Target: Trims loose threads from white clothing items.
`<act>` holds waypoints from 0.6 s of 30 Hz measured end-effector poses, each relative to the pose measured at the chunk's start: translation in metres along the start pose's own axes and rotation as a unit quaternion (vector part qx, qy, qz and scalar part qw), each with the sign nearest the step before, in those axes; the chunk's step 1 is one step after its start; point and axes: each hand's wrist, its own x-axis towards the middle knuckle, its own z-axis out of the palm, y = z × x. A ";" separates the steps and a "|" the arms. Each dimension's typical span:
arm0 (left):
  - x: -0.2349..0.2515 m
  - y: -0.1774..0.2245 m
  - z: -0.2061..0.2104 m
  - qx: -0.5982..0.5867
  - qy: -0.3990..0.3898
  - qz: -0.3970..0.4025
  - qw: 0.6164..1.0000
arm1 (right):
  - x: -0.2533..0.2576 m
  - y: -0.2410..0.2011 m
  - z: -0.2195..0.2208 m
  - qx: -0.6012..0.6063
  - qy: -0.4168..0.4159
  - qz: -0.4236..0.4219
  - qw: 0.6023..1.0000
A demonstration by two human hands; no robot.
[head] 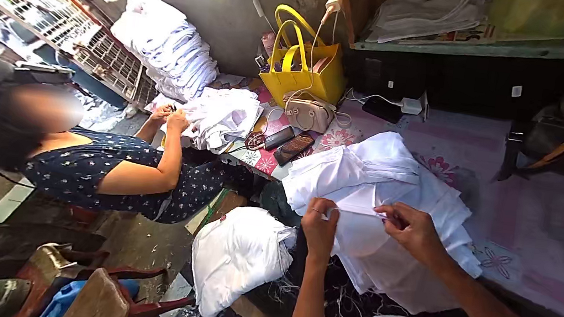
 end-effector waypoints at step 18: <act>-0.037 0.035 0.035 -0.058 -0.100 -0.120 0.986 | 0.007 0.010 -0.026 -0.030 -0.096 0.272 0.957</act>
